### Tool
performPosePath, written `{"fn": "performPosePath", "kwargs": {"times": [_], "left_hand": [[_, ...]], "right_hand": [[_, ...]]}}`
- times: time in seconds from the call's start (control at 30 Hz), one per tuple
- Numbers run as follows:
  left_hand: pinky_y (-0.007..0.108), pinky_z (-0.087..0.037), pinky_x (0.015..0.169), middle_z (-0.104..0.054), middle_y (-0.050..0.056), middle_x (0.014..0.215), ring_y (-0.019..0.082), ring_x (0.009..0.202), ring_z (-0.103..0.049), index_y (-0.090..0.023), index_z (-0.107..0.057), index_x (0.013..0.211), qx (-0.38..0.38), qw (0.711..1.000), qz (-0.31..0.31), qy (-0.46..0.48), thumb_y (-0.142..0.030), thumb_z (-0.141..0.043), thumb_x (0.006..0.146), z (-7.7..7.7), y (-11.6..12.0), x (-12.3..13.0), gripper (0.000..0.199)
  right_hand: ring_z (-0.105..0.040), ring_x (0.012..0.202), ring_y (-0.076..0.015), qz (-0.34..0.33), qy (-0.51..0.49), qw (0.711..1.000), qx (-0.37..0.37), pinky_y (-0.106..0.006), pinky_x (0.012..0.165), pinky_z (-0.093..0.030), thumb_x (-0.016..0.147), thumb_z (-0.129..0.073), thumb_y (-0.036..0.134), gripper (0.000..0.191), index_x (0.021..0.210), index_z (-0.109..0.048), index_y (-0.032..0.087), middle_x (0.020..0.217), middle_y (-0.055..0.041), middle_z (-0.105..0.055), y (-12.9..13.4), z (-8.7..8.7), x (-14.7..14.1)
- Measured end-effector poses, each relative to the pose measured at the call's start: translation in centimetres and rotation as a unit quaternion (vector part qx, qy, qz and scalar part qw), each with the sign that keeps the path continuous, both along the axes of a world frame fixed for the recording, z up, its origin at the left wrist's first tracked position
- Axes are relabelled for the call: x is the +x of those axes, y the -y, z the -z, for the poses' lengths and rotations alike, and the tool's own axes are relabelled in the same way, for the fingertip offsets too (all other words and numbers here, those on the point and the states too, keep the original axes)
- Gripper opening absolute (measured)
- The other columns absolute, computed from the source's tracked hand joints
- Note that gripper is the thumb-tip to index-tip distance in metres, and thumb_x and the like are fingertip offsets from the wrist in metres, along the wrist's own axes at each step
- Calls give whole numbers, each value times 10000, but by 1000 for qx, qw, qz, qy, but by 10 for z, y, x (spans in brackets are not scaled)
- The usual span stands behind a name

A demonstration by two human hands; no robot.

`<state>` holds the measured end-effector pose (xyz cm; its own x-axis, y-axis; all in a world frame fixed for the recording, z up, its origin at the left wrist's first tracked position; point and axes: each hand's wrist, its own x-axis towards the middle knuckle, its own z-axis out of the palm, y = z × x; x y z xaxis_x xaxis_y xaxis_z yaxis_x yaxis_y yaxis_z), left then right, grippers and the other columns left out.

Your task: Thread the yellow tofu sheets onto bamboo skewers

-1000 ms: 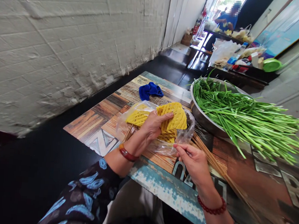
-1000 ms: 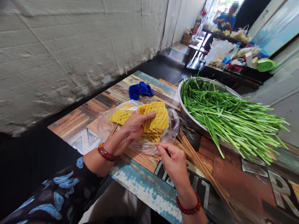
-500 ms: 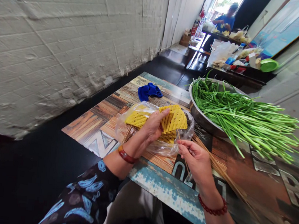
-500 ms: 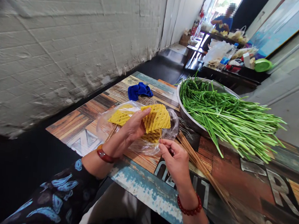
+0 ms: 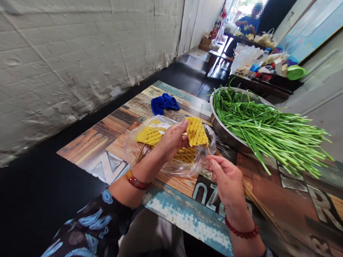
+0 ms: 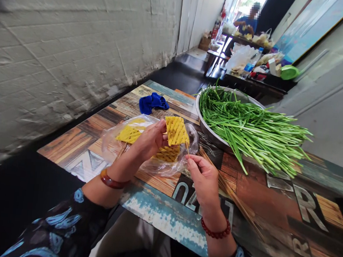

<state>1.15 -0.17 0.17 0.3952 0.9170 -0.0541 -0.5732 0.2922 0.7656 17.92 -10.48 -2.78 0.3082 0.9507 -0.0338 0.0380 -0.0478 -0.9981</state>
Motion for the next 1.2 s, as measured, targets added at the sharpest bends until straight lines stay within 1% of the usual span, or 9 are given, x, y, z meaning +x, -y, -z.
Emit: {"fn": "performPosePath", "kwargs": {"times": [0.1,0.17,0.27,0.37,0.5,0.67,1.07,1.13,1.2], "left_hand": [[308,-583,730,-751,83,936,175,738,-719,-149,-696,1035,24,999,-26,33,-437,-728,826,-4,1,-2,358],[328,-580,763,-748,112,1052,214,837,-737,-153,-693,1069,42,998,-4,53,-452,-710,834,-7,3,-3,380],[327,-568,768,-717,141,1203,254,952,-731,-155,-694,1110,67,996,27,61,-454,-684,847,-10,5,-5,398],[292,-552,712,-739,129,1144,223,895,-733,-155,-695,1089,67,995,-20,65,-460,-648,870,-10,3,-7,378],[261,-536,672,-762,106,1003,176,795,-721,-150,-692,1035,43,993,-82,70,-490,-585,906,-10,-3,-11,379],[237,-528,625,-760,89,945,156,741,-711,-144,-687,1018,44,991,-105,71,-499,-579,907,-8,-6,-12,388],[235,-529,617,-740,76,916,143,722,-696,-142,-674,1019,49,991,-105,63,-489,-534,932,-2,-9,-12,385],[238,-533,636,-738,77,920,145,732,-695,-139,-678,1022,56,992,-92,63,-473,-535,936,0,-8,-11,373],[257,-547,682,-739,84,949,156,765,-701,-140,-681,1037,61,994,-63,66,-456,-540,938,1,-6,-10,360]], "right_hand": [[-355,460,-64,-3,-68,997,-23,-203,406,-239,749,-760,469,354,924,-771,162,616,21,-564,-1,-3,-3],[-325,444,-55,-14,-104,994,-33,-199,397,-207,713,-783,472,358,889,-765,161,588,33,-532,-2,-7,-4],[-318,445,-49,-38,-141,989,-37,-195,398,-210,699,-796,453,334,869,-764,167,586,34,-519,-2,-10,-5],[-318,449,-46,-42,-158,986,-35,-192,404,-213,695,-805,441,324,861,-769,166,580,36,-514,-2,-11,-4],[-349,465,-56,-34,-138,990,-18,-192,414,-229,700,-799,442,314,850,-772,168,568,31,-522,-1,-11,-4],[-417,495,-79,-5,-94,995,18,-203,430,-298,716,-782,433,290,850,-779,175,587,14,-561,1,-8,-4],[-479,542,-91,8,-77,996,46,-194,460,-353,765,-777,393,239,883,-801,187,630,-6,-626,2,-1,-1],[-505,550,-94,7,-53,996,65,-200,482,-393,815,-741,382,220,918,-793,194,654,-7,-644,4,1,0],[-532,546,-98,17,15,995,94,-218,501,-437,873,-690,360,204,970,-779,204,702,-9,-671,6,3,1]]}}
